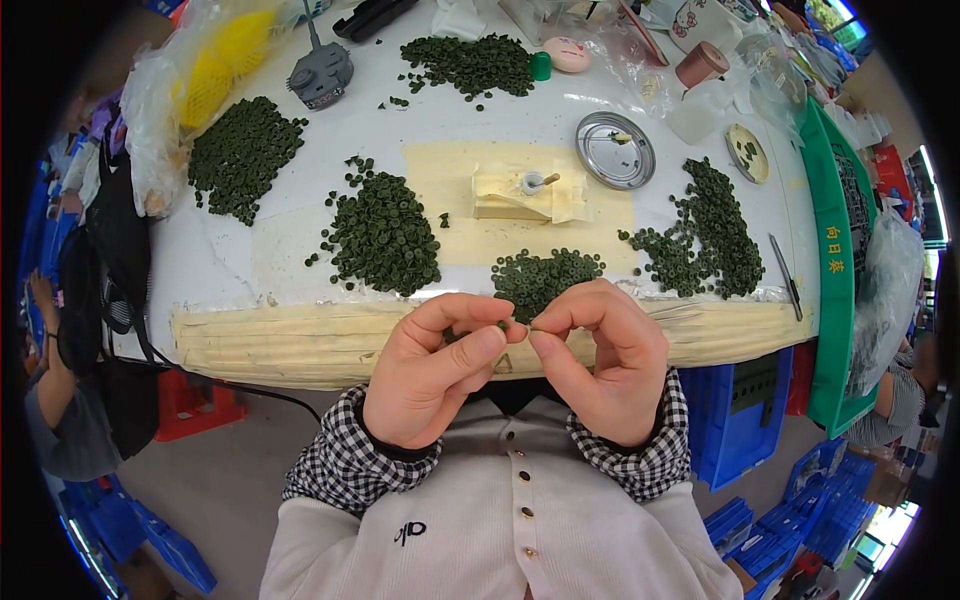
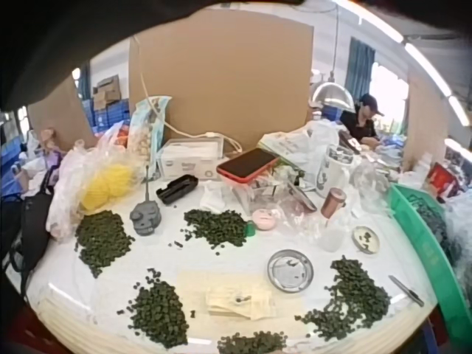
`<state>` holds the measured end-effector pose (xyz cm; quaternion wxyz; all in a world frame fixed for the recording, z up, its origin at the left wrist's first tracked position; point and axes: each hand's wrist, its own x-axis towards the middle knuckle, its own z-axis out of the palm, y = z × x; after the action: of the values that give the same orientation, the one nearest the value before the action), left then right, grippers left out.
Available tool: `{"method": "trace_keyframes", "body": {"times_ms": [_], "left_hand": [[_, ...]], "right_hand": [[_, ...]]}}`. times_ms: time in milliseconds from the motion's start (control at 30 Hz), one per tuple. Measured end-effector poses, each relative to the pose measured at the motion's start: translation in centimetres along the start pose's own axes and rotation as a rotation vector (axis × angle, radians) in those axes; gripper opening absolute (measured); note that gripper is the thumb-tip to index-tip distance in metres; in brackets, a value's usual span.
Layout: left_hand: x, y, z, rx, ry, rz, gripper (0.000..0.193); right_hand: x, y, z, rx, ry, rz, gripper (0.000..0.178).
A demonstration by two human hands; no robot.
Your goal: Assembling small green plastic components onto white strips at a factory workbench.
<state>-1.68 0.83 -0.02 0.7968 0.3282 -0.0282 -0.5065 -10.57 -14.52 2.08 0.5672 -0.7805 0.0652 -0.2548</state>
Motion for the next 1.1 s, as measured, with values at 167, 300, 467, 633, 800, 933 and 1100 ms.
{"method": "trace_keyframes", "body": {"times_ms": [167,300,467,633,800,933,1100], "left_hand": [[-0.01,0.47,0.37,0.005,0.036,0.003,0.020],[-0.10,0.25,0.50,0.097,0.077,0.059,0.019],[-0.19,-0.07,0.39,0.177,0.073,0.129,0.018],[-0.04,-0.36,0.54,0.310,0.113,0.192,0.016],[0.02,-0.49,0.60,0.367,0.114,0.246,0.014],[-0.03,-0.30,0.37,0.391,0.097,0.242,0.014],[-0.16,0.02,0.26,0.324,0.126,0.168,0.014]], "right_hand": [[0.01,0.03,0.11,-0.012,0.010,-0.007,0.010],[0.05,0.03,0.19,-0.011,0.011,-0.009,0.010],[0.00,0.04,0.31,-0.044,0.023,-0.022,0.011],[-0.07,0.05,0.55,-0.104,0.033,-0.060,0.013],[-0.08,-0.32,0.58,-0.148,0.038,-0.091,0.015],[-0.20,-0.03,0.69,-0.215,0.051,-0.176,0.017],[-0.17,-0.14,0.48,-0.296,0.001,-0.298,0.023]]}}
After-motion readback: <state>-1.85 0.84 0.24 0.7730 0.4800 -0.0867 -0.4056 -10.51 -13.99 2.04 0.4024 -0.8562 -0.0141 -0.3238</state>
